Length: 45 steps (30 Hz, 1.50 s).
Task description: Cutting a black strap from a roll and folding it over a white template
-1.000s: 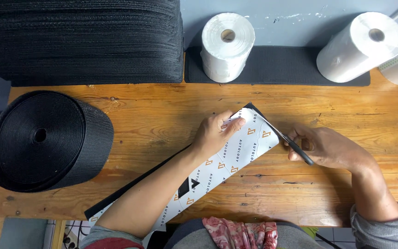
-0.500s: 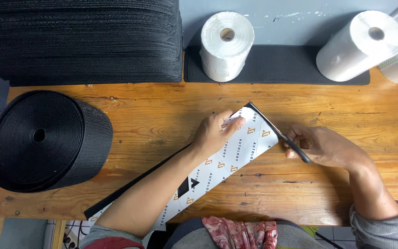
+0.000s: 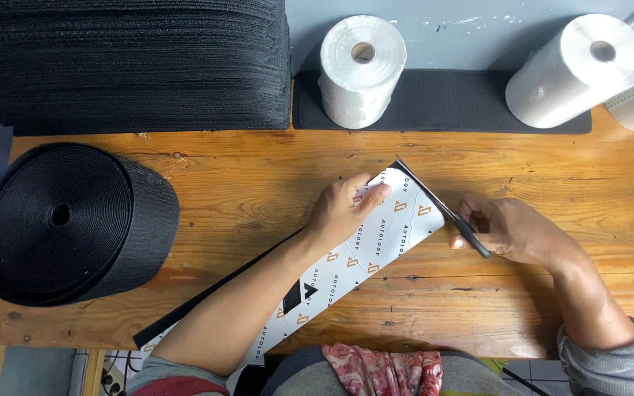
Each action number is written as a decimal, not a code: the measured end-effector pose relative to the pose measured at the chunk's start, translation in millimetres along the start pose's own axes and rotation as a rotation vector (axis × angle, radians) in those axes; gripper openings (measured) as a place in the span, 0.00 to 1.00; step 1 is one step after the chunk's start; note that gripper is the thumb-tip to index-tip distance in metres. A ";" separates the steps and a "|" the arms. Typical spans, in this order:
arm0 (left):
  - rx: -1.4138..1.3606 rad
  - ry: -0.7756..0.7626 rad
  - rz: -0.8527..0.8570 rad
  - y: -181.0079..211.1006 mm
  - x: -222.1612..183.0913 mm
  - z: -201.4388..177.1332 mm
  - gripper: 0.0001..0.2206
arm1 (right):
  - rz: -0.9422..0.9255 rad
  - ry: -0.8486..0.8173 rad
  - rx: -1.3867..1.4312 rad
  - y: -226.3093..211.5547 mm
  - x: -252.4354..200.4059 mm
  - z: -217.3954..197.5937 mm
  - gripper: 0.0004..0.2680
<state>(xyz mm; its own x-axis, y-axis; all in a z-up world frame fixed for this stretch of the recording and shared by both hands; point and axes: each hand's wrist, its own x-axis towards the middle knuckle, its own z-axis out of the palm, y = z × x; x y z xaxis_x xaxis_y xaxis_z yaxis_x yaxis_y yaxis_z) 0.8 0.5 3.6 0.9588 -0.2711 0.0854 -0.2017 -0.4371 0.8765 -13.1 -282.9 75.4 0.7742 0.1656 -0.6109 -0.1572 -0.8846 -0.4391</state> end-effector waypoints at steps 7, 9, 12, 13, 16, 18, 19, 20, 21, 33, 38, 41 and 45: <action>-0.042 0.012 0.019 -2.6 0.9 1.4 0.23 | -0.055 0.077 0.059 6.5 6.3 9.0 0.12; -0.040 0.013 0.032 -2.9 0.8 1.8 0.23 | -0.044 0.068 0.024 5.1 8.2 10.2 0.11; -0.038 0.005 0.017 -2.0 0.3 0.9 0.24 | -0.045 0.082 0.037 4.7 7.5 7.7 0.07; -0.038 0.006 0.017 -1.0 0.2 -0.2 0.24 | -0.045 0.082 0.036 4.4 4.5 4.8 0.07; -0.065 0.008 0.027 3.1 -0.7 -3.5 0.23 | -0.074 0.048 -0.028 2.0 -2.1 -2.8 0.06; -0.124 0.007 -0.005 7.3 -1.0 -5.5 0.22 | -0.072 0.013 0.006 -0.8 -4.8 -5.6 0.04; -0.122 0.008 -0.003 7.2 -1.4 -5.8 0.22 | -0.073 0.014 0.006 0.6 -5.5 -5.5 0.04; -0.089 0.020 0.009 7.1 -1.5 -5.7 0.23 | -0.096 0.009 -0.019 2.3 -6.4 -5.6 0.05; -0.056 0.033 0.022 7.1 -1.7 -5.4 0.23 | -0.119 0.003 -0.045 4.3 -7.2 -5.6 0.05; 0.186 0.129 0.027 -14.0 16.1 -19.0 0.21 | -0.064 -0.011 -0.019 -1.6 -13.5 -5.7 0.07; -0.083 0.095 -0.015 1.8 14.4 -26.9 0.16 | -0.015 -0.006 0.000 1.1 -12.9 -5.2 0.13; -0.077 0.077 -0.048 5.3 12.5 -31.4 0.18 | -0.018 -0.009 -0.022 0.8 -10.0 -5.0 0.12; -0.075 0.036 -0.124 6.3 12.8 -31.8 0.22 | 0.034 -0.006 0.023 -12.4 -10.5 -2.8 0.07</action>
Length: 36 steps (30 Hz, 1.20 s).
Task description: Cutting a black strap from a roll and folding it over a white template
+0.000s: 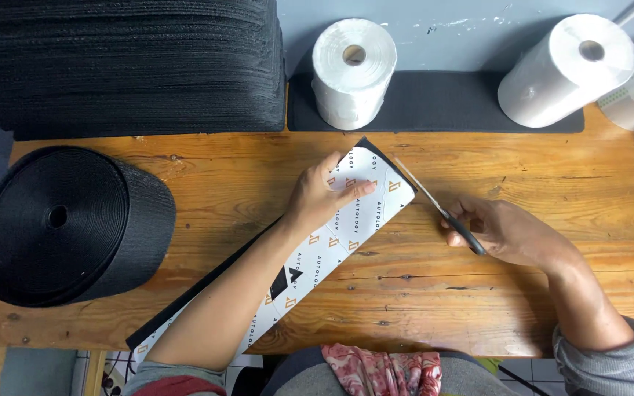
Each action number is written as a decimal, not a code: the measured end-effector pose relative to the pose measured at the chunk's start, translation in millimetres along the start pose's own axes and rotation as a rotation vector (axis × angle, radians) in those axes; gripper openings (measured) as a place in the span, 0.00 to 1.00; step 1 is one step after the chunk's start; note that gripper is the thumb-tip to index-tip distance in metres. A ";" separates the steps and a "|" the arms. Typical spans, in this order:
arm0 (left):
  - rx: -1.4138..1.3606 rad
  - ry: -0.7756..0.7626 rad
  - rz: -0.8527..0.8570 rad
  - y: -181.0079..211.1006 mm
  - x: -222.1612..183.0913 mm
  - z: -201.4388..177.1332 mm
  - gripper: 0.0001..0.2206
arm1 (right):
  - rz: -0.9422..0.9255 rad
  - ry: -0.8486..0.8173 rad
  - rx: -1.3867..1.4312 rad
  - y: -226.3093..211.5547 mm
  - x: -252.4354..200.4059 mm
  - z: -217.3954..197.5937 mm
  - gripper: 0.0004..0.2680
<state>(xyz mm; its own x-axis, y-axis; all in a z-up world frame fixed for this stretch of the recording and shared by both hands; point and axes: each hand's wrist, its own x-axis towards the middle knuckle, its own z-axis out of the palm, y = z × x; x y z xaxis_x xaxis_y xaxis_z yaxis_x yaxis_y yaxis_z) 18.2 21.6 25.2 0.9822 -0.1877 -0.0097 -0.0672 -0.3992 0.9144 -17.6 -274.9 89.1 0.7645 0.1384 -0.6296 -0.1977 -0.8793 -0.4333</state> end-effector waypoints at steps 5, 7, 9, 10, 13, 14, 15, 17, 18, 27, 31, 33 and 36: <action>-0.019 -0.004 0.010 -15.6 3.5 5.3 0.23 | -0.313 0.128 0.604 19.3 41.8 33.3 0.17; -0.069 -0.014 0.016 -16.7 2.9 6.6 0.25 | -0.367 0.162 0.783 14.7 57.7 45.9 0.24; -0.036 -0.001 -0.012 -9.1 1.3 4.5 0.25 | -0.575 0.327 0.957 17.0 77.1 62.3 0.24; -0.033 0.001 -0.015 -9.9 0.8 2.5 0.25 | -0.576 0.323 0.960 12.0 79.7 63.9 0.24; -0.038 0.010 0.018 -11.1 -0.6 0.4 0.22 | -0.635 0.420 0.964 3.1 84.7 71.4 0.20; -0.036 0.018 0.028 -11.4 -0.4 1.4 0.21 | -0.644 0.467 0.935 3.2 86.1 75.1 0.20; -0.037 0.028 0.038 -11.7 -0.4 3.1 0.21 | -0.653 0.512 0.902 3.5 87.3 77.9 0.21; -0.021 0.048 0.061 -9.3 -1.2 4.3 0.21 | -0.644 0.514 0.904 5.1 88.5 78.1 0.21; -0.004 0.070 0.082 -7.8 -1.7 4.5 0.21 | -0.635 0.514 0.907 5.4 89.2 77.6 0.21; 0.093 0.050 0.092 -15.9 1.8 5.3 0.17 | -0.597 0.584 0.834 3.6 80.6 83.7 0.19; 0.084 0.056 0.091 -15.9 0.6 3.4 0.17 | -0.603 0.560 0.902 14.9 93.6 83.7 0.20; 0.084 0.041 0.081 -12.7 2.5 2.3 0.17 | -0.588 0.520 0.922 18.7 93.3 79.9 0.20; 0.078 0.036 0.096 -18.9 3.2 5.3 0.17 | -0.592 0.520 0.911 21.6 94.6 80.4 0.21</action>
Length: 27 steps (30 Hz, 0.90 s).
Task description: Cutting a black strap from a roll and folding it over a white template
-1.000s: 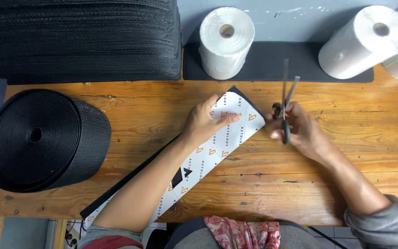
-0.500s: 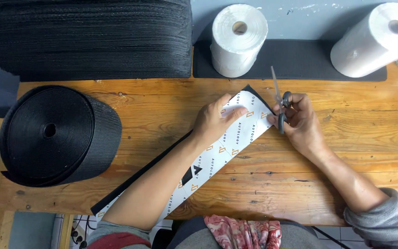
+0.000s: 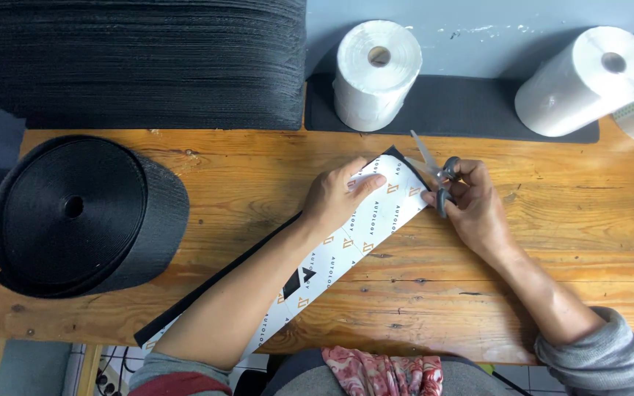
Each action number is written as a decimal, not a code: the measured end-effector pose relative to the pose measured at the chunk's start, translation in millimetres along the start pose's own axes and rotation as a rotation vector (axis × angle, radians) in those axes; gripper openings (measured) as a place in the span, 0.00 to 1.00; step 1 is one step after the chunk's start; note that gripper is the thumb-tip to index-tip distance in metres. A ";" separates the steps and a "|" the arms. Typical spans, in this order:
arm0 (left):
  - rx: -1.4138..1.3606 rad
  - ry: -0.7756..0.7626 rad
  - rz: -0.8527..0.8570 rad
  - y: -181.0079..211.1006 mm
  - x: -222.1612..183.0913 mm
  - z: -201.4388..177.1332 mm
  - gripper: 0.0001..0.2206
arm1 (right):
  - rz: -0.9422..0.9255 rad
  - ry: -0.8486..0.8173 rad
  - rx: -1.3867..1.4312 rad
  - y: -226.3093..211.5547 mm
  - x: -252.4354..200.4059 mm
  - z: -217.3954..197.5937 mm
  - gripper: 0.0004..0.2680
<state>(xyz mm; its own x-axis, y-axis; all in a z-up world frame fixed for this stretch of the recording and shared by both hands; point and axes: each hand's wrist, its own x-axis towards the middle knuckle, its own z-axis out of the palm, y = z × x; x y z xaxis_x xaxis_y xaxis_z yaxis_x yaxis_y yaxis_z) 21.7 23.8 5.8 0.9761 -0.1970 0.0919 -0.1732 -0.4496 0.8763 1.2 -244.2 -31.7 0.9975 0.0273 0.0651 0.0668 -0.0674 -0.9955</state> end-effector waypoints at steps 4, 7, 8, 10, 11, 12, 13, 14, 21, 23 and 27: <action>0.020 0.026 0.001 6.1 0.1 -1.1 0.17 | -0.008 0.008 -0.027 -6.5 -2.4 -1.0 0.20; 0.037 0.024 0.061 8.5 1.2 -4.5 0.16 | -0.044 0.010 -0.149 -26.7 -6.1 6.2 0.19; 0.047 0.044 0.066 5.3 1.2 -2.6 0.16 | -0.040 0.006 -0.155 -34.4 -6.3 8.4 0.20; 0.061 0.069 0.068 1.9 -0.8 0.1 0.16 | -0.038 -0.003 -0.157 -38.4 -4.2 13.5 0.20; 0.076 0.078 0.077 2.0 -1.8 2.3 0.16 | -0.022 0.001 -0.143 -35.1 -2.8 15.1 0.22; 0.091 0.086 0.087 2.0 -2.6 4.7 0.15 | -0.005 0.006 -0.128 -31.6 -1.2 16.6 0.24; 0.090 0.084 0.089 4.7 -3.9 3.7 0.15 | -0.006 0.009 -0.129 -25.6 -2.4 16.9 0.24; 0.098 0.078 0.101 7.4 -5.0 2.8 0.16 | 0.022 0.015 -0.191 -19.5 -3.4 17.1 0.25; 0.154 0.068 0.129 15.5 -3.0 4.6 0.18 | 0.136 0.032 -0.448 -32.6 -7.6 31.9 0.22; 0.150 0.047 0.115 14.9 -2.8 4.3 0.17 | 0.143 0.030 -0.493 -40.4 -8.3 35.4 0.21; 0.135 0.014 0.101 9.4 -1.9 6.3 0.15 | 0.156 0.034 -0.548 -35.8 -6.5 35.5 0.20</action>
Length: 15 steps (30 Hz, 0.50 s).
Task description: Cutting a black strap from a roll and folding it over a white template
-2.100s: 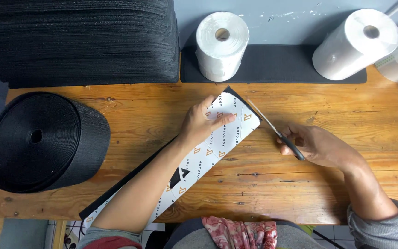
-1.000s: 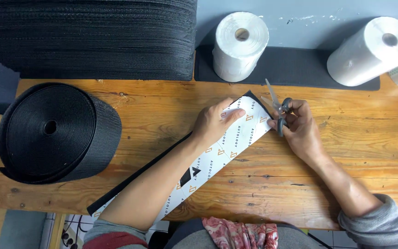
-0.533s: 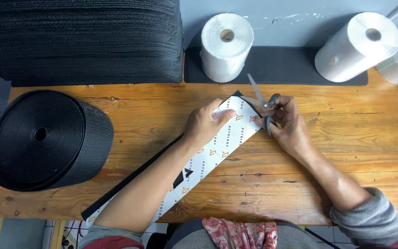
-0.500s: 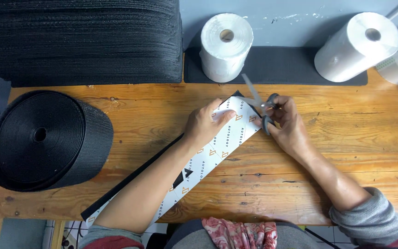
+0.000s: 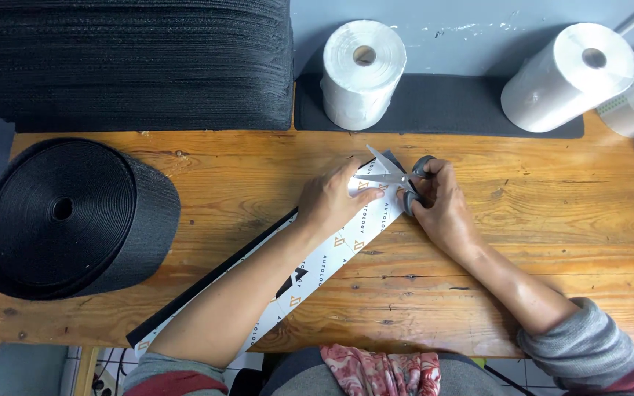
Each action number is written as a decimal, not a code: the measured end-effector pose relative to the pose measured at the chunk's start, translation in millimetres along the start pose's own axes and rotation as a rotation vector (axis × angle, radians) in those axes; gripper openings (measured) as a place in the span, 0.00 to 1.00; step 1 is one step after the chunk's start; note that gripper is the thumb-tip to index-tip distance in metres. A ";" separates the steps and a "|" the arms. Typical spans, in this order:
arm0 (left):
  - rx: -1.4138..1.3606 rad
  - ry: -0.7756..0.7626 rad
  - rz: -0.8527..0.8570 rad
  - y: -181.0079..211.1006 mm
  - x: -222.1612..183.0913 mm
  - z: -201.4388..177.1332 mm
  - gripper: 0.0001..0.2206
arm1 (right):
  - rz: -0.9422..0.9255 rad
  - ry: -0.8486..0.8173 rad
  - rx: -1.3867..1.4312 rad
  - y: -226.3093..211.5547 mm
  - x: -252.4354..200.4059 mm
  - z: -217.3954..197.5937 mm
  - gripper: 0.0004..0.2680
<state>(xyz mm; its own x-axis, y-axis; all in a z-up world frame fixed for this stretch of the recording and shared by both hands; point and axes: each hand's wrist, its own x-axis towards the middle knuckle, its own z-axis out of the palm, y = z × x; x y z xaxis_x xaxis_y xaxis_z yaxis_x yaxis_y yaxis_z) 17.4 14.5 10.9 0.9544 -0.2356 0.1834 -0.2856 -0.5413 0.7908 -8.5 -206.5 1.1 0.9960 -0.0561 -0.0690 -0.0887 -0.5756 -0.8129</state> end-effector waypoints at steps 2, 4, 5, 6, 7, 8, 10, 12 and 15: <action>0.014 -0.004 -0.006 -1.9 1.0 -0.5 0.16 | -0.005 -0.007 0.011 -4.6 1.0 -4.7 0.20; 0.029 -0.008 -0.010 -5.2 1.6 0.7 0.17 | -0.010 -0.012 0.023 -0.5 4.2 -8.0 0.20; 0.003 -0.017 -0.024 -7.8 1.9 2.0 0.17 | 0.005 -0.019 0.023 5.7 7.2 -8.8 0.20; -0.023 -0.024 -0.040 -10.7 2.3 3.0 0.17 | 0.018 -0.028 0.022 11.6 10.9 -9.4 0.20; -0.023 -0.022 -0.038 -6.9 2.2 -0.6 0.17 | 0.016 -0.027 0.022 4.4 7.9 -17.1 0.20; -0.039 -0.030 -0.055 -3.3 1.3 -4.2 0.17 | 0.023 -0.050 0.029 -2.7 4.6 -24.5 0.20; -0.057 -0.037 -0.073 0.3 -0.2 -8.6 0.16 | 0.029 -0.075 0.034 -4.8 1.3 -36.7 0.20; -0.120 -0.063 -0.102 1.0 -0.4 -10.6 0.17 | 0.028 -0.101 -0.017 4.4 2.0 -47.3 0.18; -0.174 -0.035 -0.084 -1.6 1.9 -8.0 0.19 | 0.092 -0.261 -0.083 -10.3 -2.5 -67.5 0.17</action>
<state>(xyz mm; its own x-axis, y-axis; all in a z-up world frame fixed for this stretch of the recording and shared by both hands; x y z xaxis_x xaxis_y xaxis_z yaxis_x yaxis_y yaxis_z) 20.3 21.4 14.7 0.9698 -0.2250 0.0941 -0.1824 -0.4133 0.8921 -10.6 -255.5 48.8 0.9507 0.0948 -0.2953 -0.1678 -0.6434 -0.7469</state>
